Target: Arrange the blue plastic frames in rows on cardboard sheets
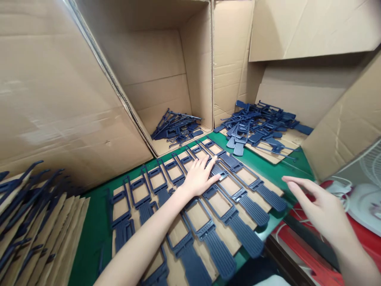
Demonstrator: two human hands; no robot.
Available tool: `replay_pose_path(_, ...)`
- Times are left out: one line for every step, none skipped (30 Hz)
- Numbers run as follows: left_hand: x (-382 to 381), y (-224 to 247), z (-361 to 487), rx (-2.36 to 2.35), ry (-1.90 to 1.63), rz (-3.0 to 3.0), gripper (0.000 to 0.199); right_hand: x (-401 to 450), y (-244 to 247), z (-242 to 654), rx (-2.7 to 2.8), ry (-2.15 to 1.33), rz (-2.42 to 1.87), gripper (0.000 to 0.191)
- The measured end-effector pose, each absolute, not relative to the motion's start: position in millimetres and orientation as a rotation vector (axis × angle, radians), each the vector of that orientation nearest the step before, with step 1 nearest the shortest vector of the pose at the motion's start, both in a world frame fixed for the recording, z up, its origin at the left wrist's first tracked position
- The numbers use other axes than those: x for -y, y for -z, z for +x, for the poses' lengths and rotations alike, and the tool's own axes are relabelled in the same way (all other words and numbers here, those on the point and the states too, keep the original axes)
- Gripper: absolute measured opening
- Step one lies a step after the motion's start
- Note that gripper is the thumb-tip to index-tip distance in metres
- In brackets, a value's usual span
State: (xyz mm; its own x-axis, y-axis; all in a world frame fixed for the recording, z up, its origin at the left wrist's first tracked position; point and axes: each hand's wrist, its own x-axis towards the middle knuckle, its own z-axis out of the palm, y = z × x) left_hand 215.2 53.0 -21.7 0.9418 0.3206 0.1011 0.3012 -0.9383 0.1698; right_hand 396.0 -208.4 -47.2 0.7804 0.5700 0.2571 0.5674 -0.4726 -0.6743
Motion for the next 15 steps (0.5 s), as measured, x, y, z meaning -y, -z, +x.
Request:
replay_pose_path(-53.7, 17.4, 215.8, -0.473, -0.155, 2.925, 0.072, 210.8, 47.9, 399.2, 0.826, -0.033, -2.186, 0.043)
replay_pose_path(-54.5, 11.1, 216.0, -0.472, -0.125, 2.905, 0.076, 212.7, 49.7, 402.2, 0.824, -0.065, -2.182, 0.042)
replay_pose_path(-55.1, 2.5, 215.2, -0.469, -0.104, 2.887, 0.079, 213.9, 52.4, 404.7, 0.829, -0.095, -2.170, 0.042)
replay_pose_path(-54.9, -8.6, 213.0, -0.469, -0.103, 2.875, 0.080, 214.4, 55.7, 406.8, 0.837, -0.127, -2.156, 0.042)
replay_pose_path(-53.5, -22.0, 209.0, -0.470, -0.127, 2.870, 0.079, 214.4, 59.2, 408.3, 0.842, -0.155, -2.142, 0.042)
replay_pose_path(-50.2, -37.2, 202.8, -0.474, -0.165, 2.869, 0.079, 213.8, 62.7, 409.5, 0.846, -0.173, -2.130, 0.042)
replay_pose_path(-44.7, -53.6, 194.2, -0.500, -0.223, 2.870, 0.079, 213.0, 66.0, 410.4, 0.852, -0.178, -2.124, 0.043)
replay_pose_path(-36.5, -70.3, 183.1, -0.524, -0.291, 2.872, 0.080, 212.0, 68.8, 411.3, 0.866, -0.177, -2.126, 0.043)
replay_pose_path(-25.6, -86.5, 169.6, -0.540, -0.381, 2.875, 0.078, 211.0, 71.1, 412.2, 0.886, -0.170, -2.134, 0.042)
replay_pose_path(-12.3, -101.3, 154.0, -0.579, -0.480, 2.875, 0.076, 210.2, 72.8, 413.3, 0.908, -0.158, -2.148, 0.042)
replay_pose_path(2.9, -113.7, 136.7, -0.643, -0.570, 2.868, 0.074, 209.6, 74.2, 414.7, 0.932, -0.145, -2.165, 0.042)
replay_pose_path(19.3, -123.2, 118.2, -0.732, -0.631, 2.855, 0.073, 209.4, 75.3, 416.6, 0.951, -0.133, -2.182, 0.041)
replay_pose_path(36.1, -129.1, 99.0, -0.835, -0.682, 2.825, 0.071, 209.5, 76.3, 419.1, 0.974, -0.122, -2.194, 0.039)
replay_pose_path(52.6, -131.1, 79.6, -0.946, -0.737, 2.776, 0.070, 209.9, 77.2, 422.2, 1.024, -0.099, -2.193, 0.037)
replay_pose_path(68.0, -129.3, 60.4, -1.076, -0.817, 2.696, 0.069, 210.4, 78.2, 425.9, 1.097, -0.071, -2.178, 0.034)
